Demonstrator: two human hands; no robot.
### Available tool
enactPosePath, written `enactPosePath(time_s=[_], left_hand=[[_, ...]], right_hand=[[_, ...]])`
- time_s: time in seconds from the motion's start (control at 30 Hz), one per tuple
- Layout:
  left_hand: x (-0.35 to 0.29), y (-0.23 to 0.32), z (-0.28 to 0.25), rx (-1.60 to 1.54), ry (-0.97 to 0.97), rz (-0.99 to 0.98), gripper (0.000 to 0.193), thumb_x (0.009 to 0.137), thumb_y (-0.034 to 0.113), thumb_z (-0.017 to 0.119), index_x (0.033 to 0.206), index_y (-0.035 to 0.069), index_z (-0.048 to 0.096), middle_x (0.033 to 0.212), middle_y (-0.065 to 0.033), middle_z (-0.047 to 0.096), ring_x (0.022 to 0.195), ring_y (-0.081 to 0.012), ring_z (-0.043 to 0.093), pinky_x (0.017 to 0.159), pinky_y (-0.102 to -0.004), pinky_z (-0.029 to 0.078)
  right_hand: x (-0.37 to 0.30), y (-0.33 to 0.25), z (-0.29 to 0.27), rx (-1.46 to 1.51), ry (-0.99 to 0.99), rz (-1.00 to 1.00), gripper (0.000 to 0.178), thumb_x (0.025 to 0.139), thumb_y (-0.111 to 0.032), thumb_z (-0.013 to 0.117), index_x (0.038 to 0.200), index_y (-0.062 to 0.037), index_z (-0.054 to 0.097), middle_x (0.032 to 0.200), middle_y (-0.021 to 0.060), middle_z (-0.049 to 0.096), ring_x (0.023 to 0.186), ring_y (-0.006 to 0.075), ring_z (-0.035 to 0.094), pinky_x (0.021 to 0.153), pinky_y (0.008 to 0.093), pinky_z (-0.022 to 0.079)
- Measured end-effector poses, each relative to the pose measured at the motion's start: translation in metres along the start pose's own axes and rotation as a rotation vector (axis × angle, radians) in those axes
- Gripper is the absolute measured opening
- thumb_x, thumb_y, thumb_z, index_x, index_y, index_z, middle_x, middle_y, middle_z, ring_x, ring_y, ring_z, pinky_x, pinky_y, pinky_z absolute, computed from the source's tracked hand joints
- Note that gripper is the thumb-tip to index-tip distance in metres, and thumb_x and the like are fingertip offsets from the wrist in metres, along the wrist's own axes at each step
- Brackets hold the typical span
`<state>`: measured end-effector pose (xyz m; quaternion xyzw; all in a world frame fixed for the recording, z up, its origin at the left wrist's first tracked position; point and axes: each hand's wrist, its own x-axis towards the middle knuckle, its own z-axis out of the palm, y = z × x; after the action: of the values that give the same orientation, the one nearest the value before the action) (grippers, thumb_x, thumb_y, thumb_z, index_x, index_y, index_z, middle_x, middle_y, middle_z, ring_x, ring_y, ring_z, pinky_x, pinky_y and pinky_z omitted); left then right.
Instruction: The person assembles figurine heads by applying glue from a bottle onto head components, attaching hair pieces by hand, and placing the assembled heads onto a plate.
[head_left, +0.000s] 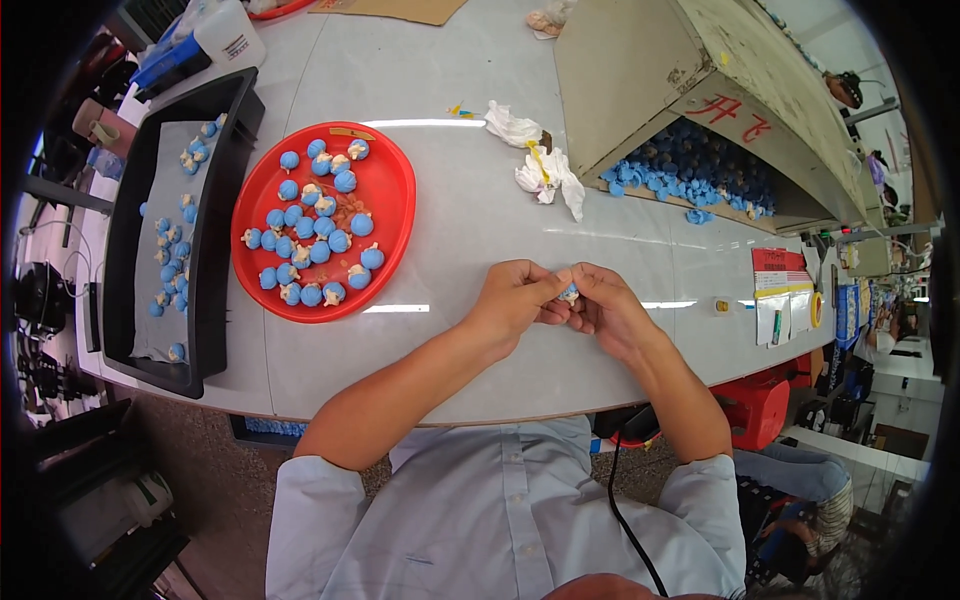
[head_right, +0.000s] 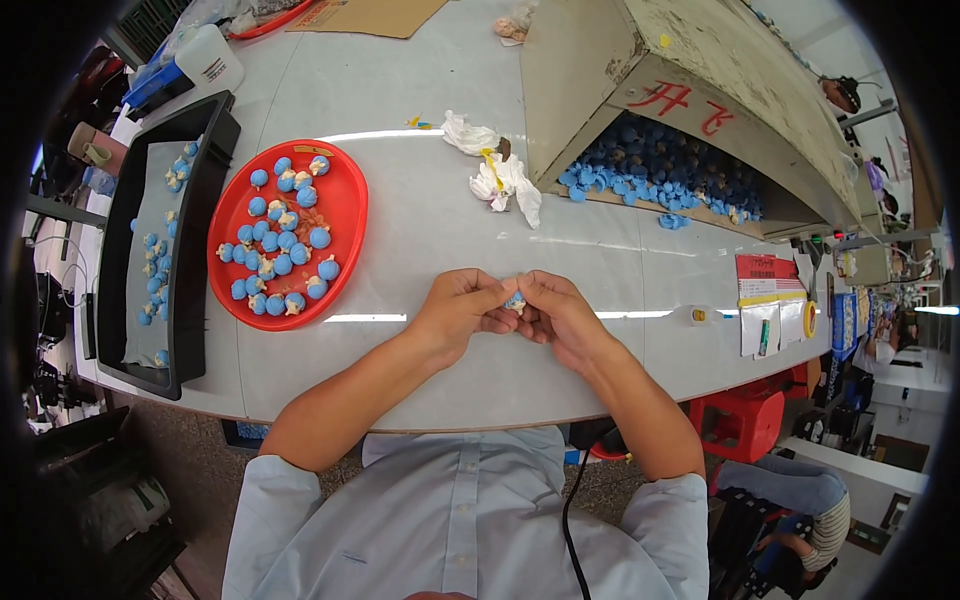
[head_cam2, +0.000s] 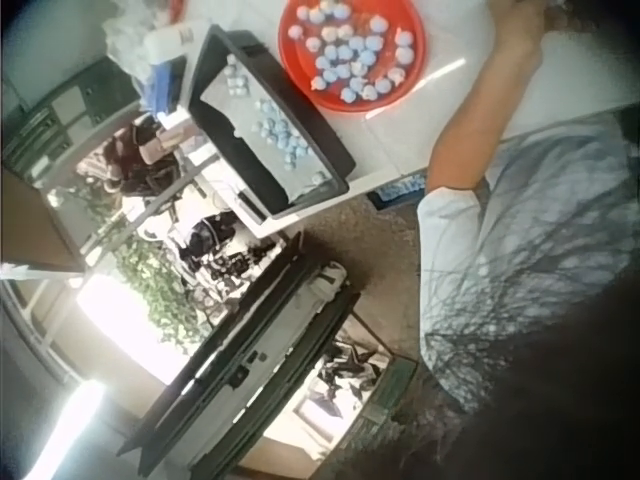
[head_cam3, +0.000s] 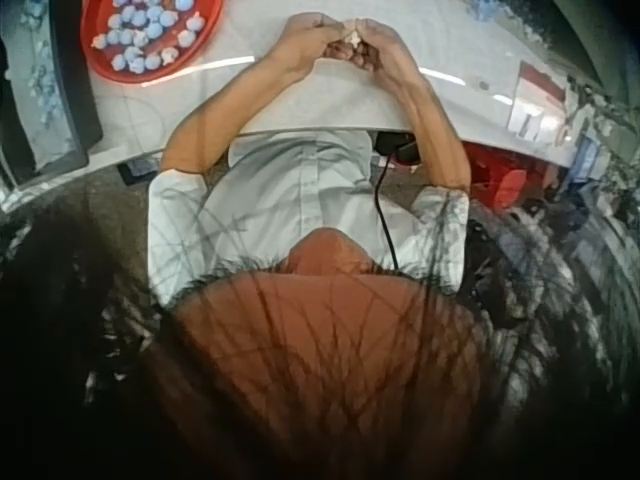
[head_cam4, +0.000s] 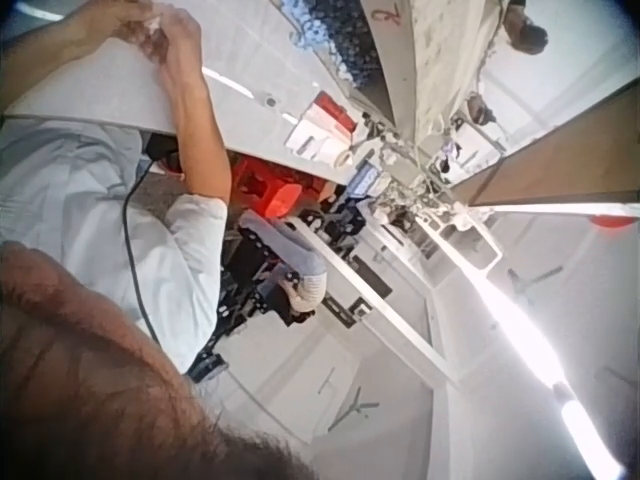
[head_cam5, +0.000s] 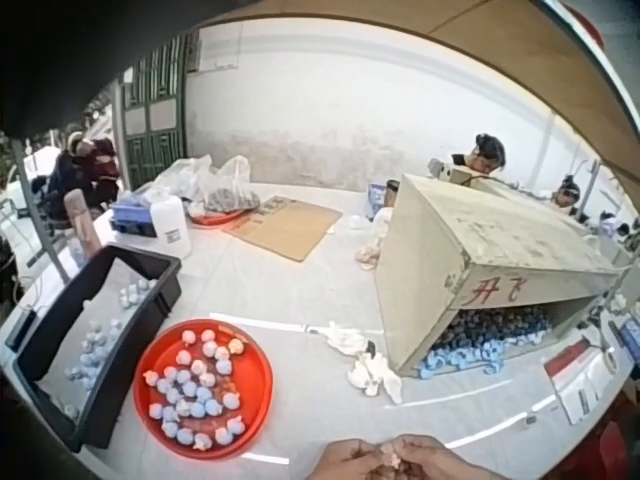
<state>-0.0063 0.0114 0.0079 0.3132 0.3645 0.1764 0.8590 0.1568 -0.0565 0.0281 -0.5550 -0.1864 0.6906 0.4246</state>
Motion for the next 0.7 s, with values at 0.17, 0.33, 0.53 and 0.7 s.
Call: enactPosePath(time_s=[0.17, 0.33, 0.53, 0.7], left_hand=[[0.0012, 0.0007, 0.0008, 0.009, 0.000, -0.005, 0.023, 0.091, 0.024, 0.068, 0.084, 0.004, 0.058, 0.081, -0.0099, 0.066, 0.067, -0.0137, 0.063, 0.066, -0.0275, 0.054], [0.0000, 0.0018, 0.0000, 0.000, -0.012, 0.009, 0.023, 0.091, 0.024, 0.068, 0.084, 0.004, 0.058, 0.080, -0.0096, 0.066, 0.067, -0.0134, 0.063, 0.065, -0.0268, 0.054], [-0.0009, 0.0013, -0.0004, 0.002, -0.003, 0.010, 0.023, 0.091, 0.023, 0.068, 0.082, 0.005, 0.057, 0.079, -0.0091, 0.066, 0.067, -0.0135, 0.064, 0.065, -0.0266, 0.054], [0.0001, 0.0000, -0.0013, 0.005, -0.005, 0.011, 0.023, 0.091, 0.023, 0.068, 0.083, 0.006, 0.057, 0.079, -0.0085, 0.065, 0.068, -0.0142, 0.065, 0.065, -0.0268, 0.054]], right_hand=[[0.0012, 0.0032, -0.0025, 0.009, 0.008, -0.018, 0.029, 0.097, -0.037, 0.056, 0.089, -0.0096, 0.057, 0.069, -0.0008, 0.053, 0.057, 0.0082, 0.050, 0.046, 0.0202, 0.033], [-0.0011, -0.0016, 0.0039, -0.014, 0.010, -0.014, 0.029, 0.097, -0.037, 0.055, 0.090, -0.0097, 0.057, 0.069, -0.0010, 0.052, 0.058, 0.0080, 0.050, 0.046, 0.0200, 0.033], [-0.0004, 0.0004, 0.0021, -0.020, 0.001, -0.018, 0.028, 0.097, -0.037, 0.055, 0.091, -0.0097, 0.057, 0.070, -0.0011, 0.052, 0.058, 0.0079, 0.050, 0.046, 0.0198, 0.033], [0.0000, 0.0015, -0.0001, -0.021, 0.000, -0.019, 0.028, 0.097, -0.037, 0.056, 0.089, -0.0104, 0.056, 0.070, -0.0011, 0.052, 0.058, 0.0082, 0.050, 0.046, 0.0200, 0.033]])
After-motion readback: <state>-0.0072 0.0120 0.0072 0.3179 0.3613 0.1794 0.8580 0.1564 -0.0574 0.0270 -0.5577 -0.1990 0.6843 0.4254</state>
